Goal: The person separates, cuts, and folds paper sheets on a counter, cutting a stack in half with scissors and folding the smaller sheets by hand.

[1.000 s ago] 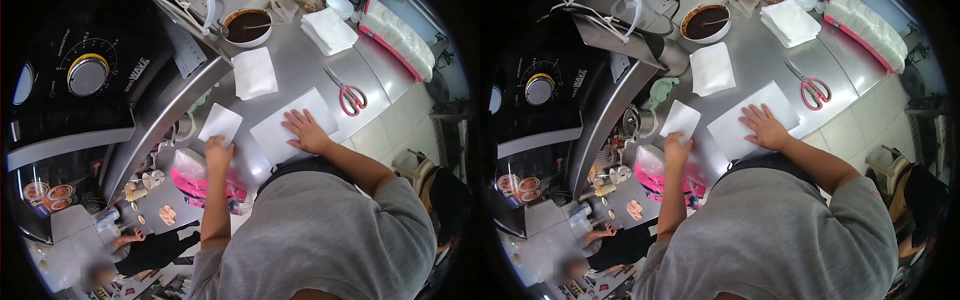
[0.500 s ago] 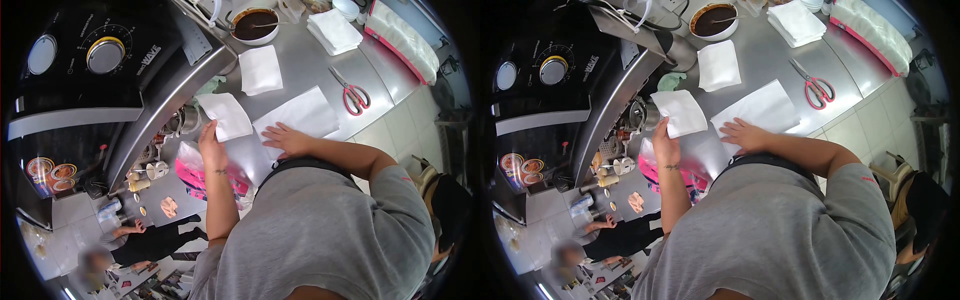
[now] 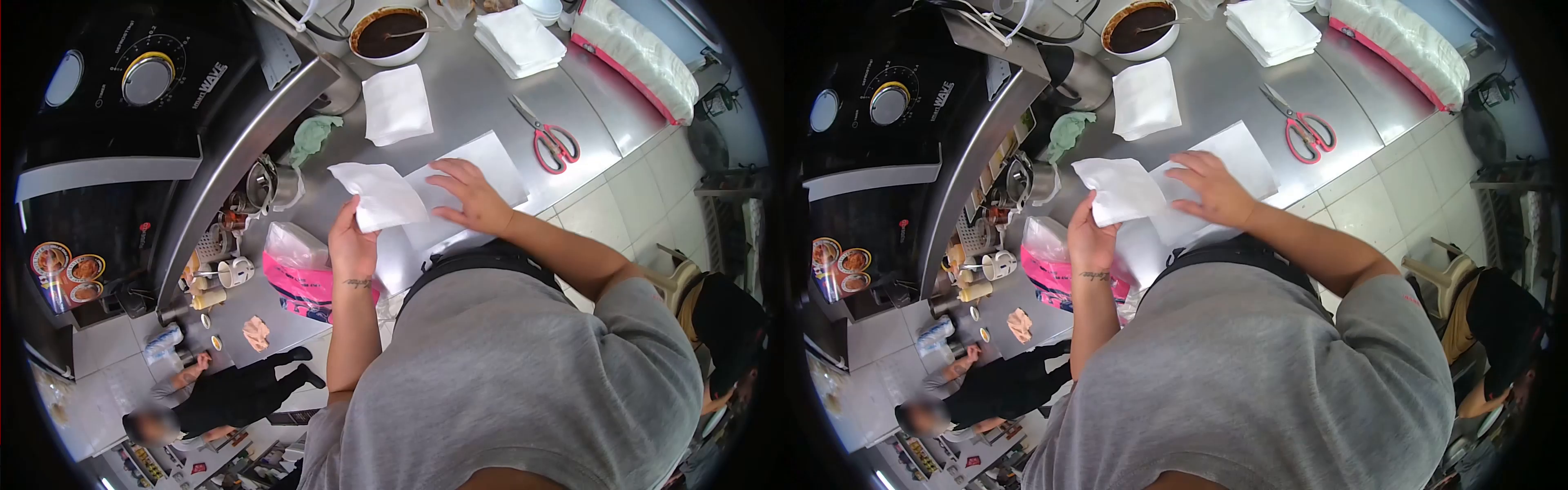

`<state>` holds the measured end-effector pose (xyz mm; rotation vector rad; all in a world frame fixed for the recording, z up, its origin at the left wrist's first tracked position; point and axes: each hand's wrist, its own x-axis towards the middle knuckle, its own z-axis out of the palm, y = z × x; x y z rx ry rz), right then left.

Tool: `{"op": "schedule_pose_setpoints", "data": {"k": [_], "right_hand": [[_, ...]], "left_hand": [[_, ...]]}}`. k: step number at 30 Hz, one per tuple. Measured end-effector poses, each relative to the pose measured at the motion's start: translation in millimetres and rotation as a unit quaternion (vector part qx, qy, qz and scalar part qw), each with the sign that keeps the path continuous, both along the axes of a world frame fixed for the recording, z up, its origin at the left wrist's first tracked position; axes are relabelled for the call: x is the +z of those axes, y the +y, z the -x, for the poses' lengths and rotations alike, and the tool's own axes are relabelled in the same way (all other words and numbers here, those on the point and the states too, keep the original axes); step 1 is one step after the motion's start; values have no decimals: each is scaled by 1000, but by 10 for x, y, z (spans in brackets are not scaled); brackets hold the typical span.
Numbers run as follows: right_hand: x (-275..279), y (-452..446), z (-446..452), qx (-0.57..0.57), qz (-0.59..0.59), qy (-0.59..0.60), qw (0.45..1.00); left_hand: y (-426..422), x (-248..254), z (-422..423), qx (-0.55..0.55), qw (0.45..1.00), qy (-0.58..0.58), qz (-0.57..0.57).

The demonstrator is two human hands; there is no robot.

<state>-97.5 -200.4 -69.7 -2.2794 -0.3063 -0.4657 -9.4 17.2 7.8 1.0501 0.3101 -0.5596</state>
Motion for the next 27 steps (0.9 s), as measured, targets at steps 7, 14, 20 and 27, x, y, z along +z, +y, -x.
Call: {"op": "schedule_pose_setpoints", "data": {"k": [7,14,20,27], "right_hand": [[664,349,-1,38,-152,42,987],[775,366,83,-46,-341,136,929],[789,388,134,-37,-396,146,906],[802,300,129,-8,-444,223,868]], "left_hand": [[-201,59,280,-35,999,-36,-5],[-299,75,570,-61,979,-194,-7],[-314,84,592,-53,967,-236,-85],[-296,47,564,-40,979,-199,-30]]}}
